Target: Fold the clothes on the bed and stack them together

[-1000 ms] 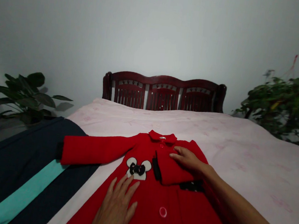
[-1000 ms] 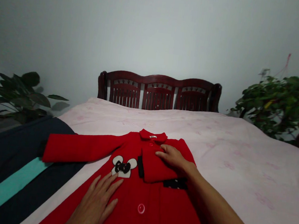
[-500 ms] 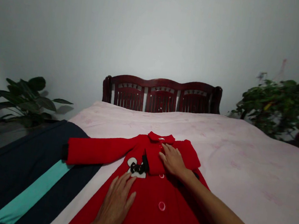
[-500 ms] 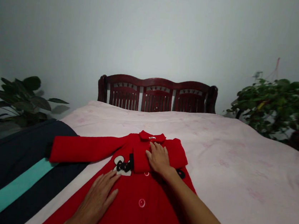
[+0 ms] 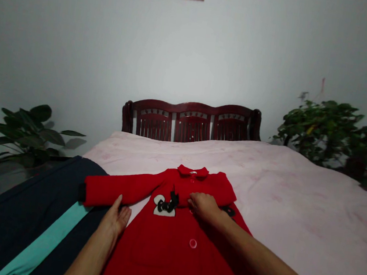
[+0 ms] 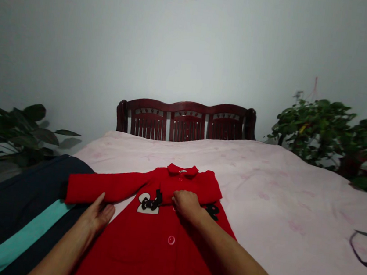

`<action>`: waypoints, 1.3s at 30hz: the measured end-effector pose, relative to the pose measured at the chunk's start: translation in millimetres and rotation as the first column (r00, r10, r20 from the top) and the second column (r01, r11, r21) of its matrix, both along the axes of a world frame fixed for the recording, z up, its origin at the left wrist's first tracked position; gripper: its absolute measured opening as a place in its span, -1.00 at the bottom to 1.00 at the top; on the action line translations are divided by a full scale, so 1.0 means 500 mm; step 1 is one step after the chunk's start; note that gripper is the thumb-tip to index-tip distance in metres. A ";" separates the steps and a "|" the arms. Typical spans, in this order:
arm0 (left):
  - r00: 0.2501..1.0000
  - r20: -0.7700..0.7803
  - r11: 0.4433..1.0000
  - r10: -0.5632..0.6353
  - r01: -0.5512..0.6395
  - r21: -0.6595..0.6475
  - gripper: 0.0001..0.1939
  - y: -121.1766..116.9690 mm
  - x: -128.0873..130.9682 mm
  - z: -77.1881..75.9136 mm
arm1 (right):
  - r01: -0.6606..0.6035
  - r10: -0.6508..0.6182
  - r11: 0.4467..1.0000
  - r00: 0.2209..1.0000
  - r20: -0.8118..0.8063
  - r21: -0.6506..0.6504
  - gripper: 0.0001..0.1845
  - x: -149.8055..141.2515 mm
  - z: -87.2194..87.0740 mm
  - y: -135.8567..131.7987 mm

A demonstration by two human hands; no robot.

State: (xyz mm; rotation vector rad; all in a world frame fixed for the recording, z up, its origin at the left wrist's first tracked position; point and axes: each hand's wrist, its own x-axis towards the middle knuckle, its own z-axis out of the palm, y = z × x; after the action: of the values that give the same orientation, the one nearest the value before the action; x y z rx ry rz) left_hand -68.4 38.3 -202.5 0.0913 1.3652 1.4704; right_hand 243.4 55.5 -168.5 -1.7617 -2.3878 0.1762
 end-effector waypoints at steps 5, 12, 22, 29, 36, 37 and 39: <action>0.997 -0.069 0.999 0.036 -0.036 0.015 -0.55 0.048 -0.008 0.038 | 0.178 -0.166 0.980 0.977 -0.132 0.084 -0.32 -0.023 0.014 0.030; 0.780 -0.603 0.980 0.169 -0.070 0.185 -0.53 0.103 0.020 0.131 | -0.138 0.116 0.983 0.979 -0.168 -0.123 -0.24 -0.039 -0.072 0.018; -0.132 -0.965 0.562 -0.225 0.791 -0.240 -0.33 0.098 0.277 0.088 | -0.217 0.181 0.974 0.918 -0.354 -0.064 -0.66 0.040 -0.024 -0.109; -0.303 -0.891 0.427 -0.339 0.794 -0.433 -0.26 0.062 0.202 0.009 | 0.137 -0.146 0.989 0.913 -0.380 -0.050 -0.50 0.240 -0.056 -0.233; -0.076 -0.805 0.596 -0.588 0.632 -0.495 -0.17 -0.071 -0.014 0.005 | 0.159 -0.555 0.815 0.489 -0.673 -0.557 -0.18 0.322 -0.089 -0.353; -0.026 -0.781 0.596 -0.624 0.631 -0.497 -0.15 -0.096 -0.033 0.006 | 0.064 -0.543 0.817 0.416 -0.729 -0.573 -0.15 0.314 -0.086 -0.370; 0.133 -0.668 0.541 -0.732 0.709 -0.452 -0.07 -0.142 -0.056 0.016 | -0.146 -0.503 0.817 0.289 -0.814 -0.557 -0.13 0.297 -0.074 -0.395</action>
State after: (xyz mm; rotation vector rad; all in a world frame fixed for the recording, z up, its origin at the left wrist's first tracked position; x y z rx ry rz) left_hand -96.3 -32.7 -194.4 1.4289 1.6477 0.4547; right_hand 391.9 -142.2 -205.4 -1.3533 -1.1959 1.5415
